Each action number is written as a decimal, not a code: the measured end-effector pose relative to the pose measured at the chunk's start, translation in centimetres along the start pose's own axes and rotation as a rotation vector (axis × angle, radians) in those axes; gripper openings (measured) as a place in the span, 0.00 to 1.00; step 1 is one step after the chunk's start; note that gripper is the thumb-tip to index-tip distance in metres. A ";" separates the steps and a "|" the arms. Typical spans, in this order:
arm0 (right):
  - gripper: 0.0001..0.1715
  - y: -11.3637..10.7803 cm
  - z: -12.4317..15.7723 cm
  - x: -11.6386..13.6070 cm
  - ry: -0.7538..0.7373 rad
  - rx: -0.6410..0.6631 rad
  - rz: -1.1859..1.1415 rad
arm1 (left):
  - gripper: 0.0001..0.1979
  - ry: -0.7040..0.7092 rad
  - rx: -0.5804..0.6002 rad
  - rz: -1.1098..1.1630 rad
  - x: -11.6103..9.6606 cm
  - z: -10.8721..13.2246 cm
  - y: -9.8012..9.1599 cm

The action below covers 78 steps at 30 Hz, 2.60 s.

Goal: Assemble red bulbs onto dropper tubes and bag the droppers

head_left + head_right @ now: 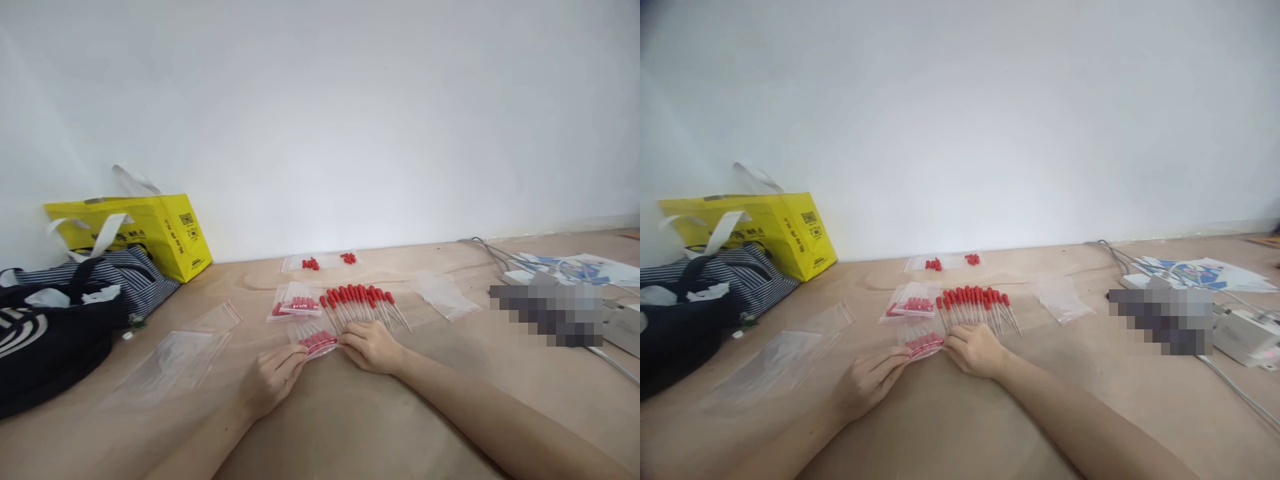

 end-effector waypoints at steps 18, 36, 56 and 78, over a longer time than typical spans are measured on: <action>0.09 0.4 -0.3 0.7 -0.086 -0.121 0.058 | 0.08 0.077 -0.163 0.096 -0.3 -0.3 0.4; 0.11 0.2 -1.4 2.6 -0.066 -0.105 -0.076 | 0.07 0.158 -0.154 0.019 -1.4 -0.5 1.0; 0.10 0.1 -1.6 2.7 0.091 -0.265 -0.018 | 0.08 0.092 -0.189 0.031 -1.0 -0.4 0.7; 0.07 0.1 -1.4 2.3 0.145 -0.237 -0.099 | 0.08 0.049 -0.161 0.078 -0.2 -0.3 0.1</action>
Point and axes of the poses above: each hand's wrist, its own z-axis away from the middle knuckle, its own y-axis out of the palm, x = y × z, the point moved 1 cm from there along -z, towards the middle knuckle, and after that the axes turned 13 degrees about -y, right-handed, at the moved point
